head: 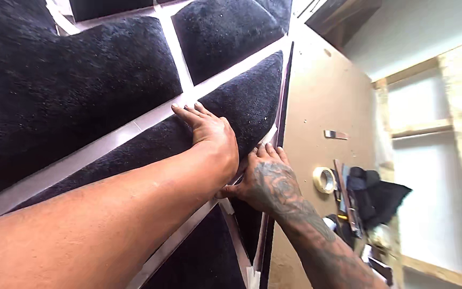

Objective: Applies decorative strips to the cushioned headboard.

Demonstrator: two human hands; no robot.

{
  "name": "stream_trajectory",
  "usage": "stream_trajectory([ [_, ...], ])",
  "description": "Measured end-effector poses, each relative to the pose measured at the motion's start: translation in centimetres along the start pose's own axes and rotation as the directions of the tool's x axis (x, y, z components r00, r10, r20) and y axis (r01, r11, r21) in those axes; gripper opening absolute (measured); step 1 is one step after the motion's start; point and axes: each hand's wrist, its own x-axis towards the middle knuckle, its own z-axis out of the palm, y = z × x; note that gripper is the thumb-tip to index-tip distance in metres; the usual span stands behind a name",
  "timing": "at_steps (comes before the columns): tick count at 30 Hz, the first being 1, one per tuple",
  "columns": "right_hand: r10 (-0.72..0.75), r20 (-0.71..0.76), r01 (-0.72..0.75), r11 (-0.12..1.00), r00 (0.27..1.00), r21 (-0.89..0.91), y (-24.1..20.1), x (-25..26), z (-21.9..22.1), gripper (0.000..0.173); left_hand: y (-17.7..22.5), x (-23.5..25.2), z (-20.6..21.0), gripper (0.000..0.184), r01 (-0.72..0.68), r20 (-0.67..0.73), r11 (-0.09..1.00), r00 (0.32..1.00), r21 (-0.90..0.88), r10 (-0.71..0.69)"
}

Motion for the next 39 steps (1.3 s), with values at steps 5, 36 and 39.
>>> stream_trajectory([
  [5,0.004,0.144,0.001,0.999,0.990,-0.035,-0.7,1.3,-1.5,0.123,-0.4,0.0,-0.2,0.080,-0.086,-0.017,0.996,0.996,-0.030,0.085],
  [36,-0.002,0.132,0.004,1.000,0.991,-0.009,-0.1,1.5,-0.5,0.128,-1.1,0.0,0.6,0.090,-0.173,-0.033,0.981,0.985,-0.092,0.170],
  [39,-0.030,0.154,0.032,0.999,0.988,-0.007,0.1,1.8,-0.8,0.124,-1.2,-0.2,0.7,0.094,-0.164,-0.056,0.982,0.986,-0.092,0.159],
])
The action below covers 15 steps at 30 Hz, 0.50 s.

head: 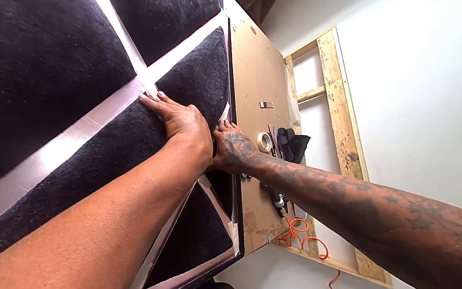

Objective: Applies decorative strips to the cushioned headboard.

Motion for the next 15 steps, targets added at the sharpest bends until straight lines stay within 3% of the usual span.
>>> stream_trajectory([
  [5,0.025,0.023,-0.024,0.999,0.999,-0.029,-0.63,0.39,-0.36,0.113,-0.18,0.08,0.41,0.078,-0.001,-0.032,0.997,0.999,-0.071,-0.001],
  [10,-0.001,-0.010,0.001,1.000,1.000,-0.029,-0.86,0.35,-0.22,0.107,-0.43,0.30,0.63,0.074,0.005,-0.033,0.994,0.999,-0.110,-0.009],
  [15,0.013,-0.018,-0.012,0.999,1.000,0.051,-0.47,-0.13,0.29,0.133,-0.71,-0.05,0.48,0.073,-0.027,-0.036,0.994,0.999,-0.105,0.023],
])
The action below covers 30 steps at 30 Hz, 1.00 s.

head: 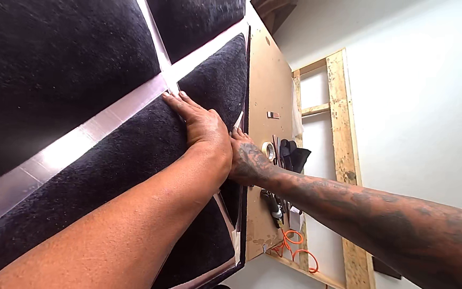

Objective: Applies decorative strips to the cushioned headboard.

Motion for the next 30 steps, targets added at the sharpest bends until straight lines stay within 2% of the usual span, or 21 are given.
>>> stream_trajectory([
  [4,0.036,0.014,-0.037,0.999,0.999,0.025,-0.6,-0.3,0.2,0.137,-0.1,-0.2,-0.2,0.077,-0.004,0.019,1.000,1.000,-0.010,0.004],
  [8,0.038,0.000,-0.038,0.999,0.999,0.034,-1.1,-0.8,-0.1,0.115,-0.2,-0.3,-0.4,0.065,-0.018,0.023,1.000,1.000,-0.015,0.019],
  [9,0.016,-0.042,-0.015,0.999,0.999,0.036,-0.8,-0.9,0.4,0.113,-0.1,-0.3,-0.4,0.064,-0.019,0.017,1.000,1.000,-0.009,0.019],
  [11,-0.038,-0.231,0.049,0.998,0.972,0.042,0.7,-0.2,3.2,0.123,-0.1,-0.2,-0.2,0.064,-0.020,0.015,1.000,1.000,0.021,0.019],
  [12,-0.045,-0.267,0.058,0.997,0.963,0.042,0.9,0.2,3.9,0.128,-0.2,-0.2,-0.1,0.065,-0.023,0.013,0.999,1.000,0.028,0.023],
  [13,-0.026,-0.202,0.035,0.999,0.979,0.039,0.6,0.2,3.2,0.133,-0.3,-0.3,-0.1,0.070,-0.030,0.010,0.999,0.999,0.019,0.030],
  [15,0.046,0.024,-0.047,0.998,0.999,0.038,-0.6,-0.2,0.4,0.139,-0.2,-0.3,0.2,0.075,-0.034,-0.009,0.999,0.999,-0.001,0.034],
  [16,0.058,0.042,-0.060,0.998,0.997,0.032,-0.7,-0.1,0.1,0.135,-0.1,-0.3,0.3,0.087,-0.032,-0.019,0.999,0.999,0.009,0.033],
  [18,0.079,0.040,-0.080,0.997,0.996,0.021,-0.9,0.0,0.1,0.137,0.0,-0.3,0.2,0.115,-0.027,-0.017,0.997,0.999,0.071,0.028],
  [20,0.098,0.061,-0.101,0.994,0.993,0.043,-1.2,-0.1,-0.1,0.145,0.2,-0.3,0.0,0.130,-0.002,0.007,0.992,1.000,0.129,0.001],
  [23,0.092,0.047,-0.096,0.992,0.995,0.085,-1.1,-0.5,0.0,0.148,0.6,-0.1,0.3,0.131,0.045,-0.021,0.983,0.999,0.179,-0.042],
  [27,0.069,-0.038,-0.063,0.988,0.997,0.140,-0.3,-1.1,1.1,0.152,1.0,-0.4,0.4,0.145,0.078,-0.039,0.977,0.997,0.198,-0.072],
  [30,0.037,-0.122,-0.015,0.984,0.992,0.176,0.3,-1.3,1.7,0.154,1.6,-0.5,0.5,0.146,0.124,-0.060,0.963,0.992,0.239,-0.113],
])
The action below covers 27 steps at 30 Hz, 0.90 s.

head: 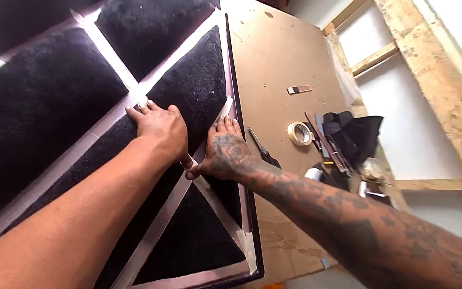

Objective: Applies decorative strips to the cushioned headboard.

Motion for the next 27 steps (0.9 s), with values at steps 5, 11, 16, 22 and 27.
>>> stream_trajectory([
  [5,0.004,-0.032,-0.003,0.999,0.999,0.032,0.0,0.2,0.2,0.156,1.5,0.6,-0.2,0.141,0.096,0.018,0.992,0.995,0.084,-0.098],
  [11,-0.141,-0.394,0.261,0.927,0.908,0.268,4.8,-1.4,1.1,0.121,-0.5,-1.9,1.9,0.121,0.078,-0.182,0.997,0.980,-0.014,-0.079],
  [16,0.049,-0.712,0.402,0.797,0.700,0.451,12.3,-3.0,6.9,0.078,-1.0,-3.9,4.8,0.101,0.034,-0.342,0.999,0.938,-0.039,-0.046],
  [22,-0.056,-0.508,0.266,0.898,0.859,0.351,13.6,1.7,6.4,0.107,0.9,-2.9,1.2,0.153,0.155,0.020,0.979,0.987,0.133,-0.159],
  [27,-0.117,-0.289,0.190,0.953,0.950,0.238,11.8,5.0,2.3,0.130,1.6,-1.3,0.0,0.160,0.145,0.052,0.951,0.985,0.273,-0.165],
])
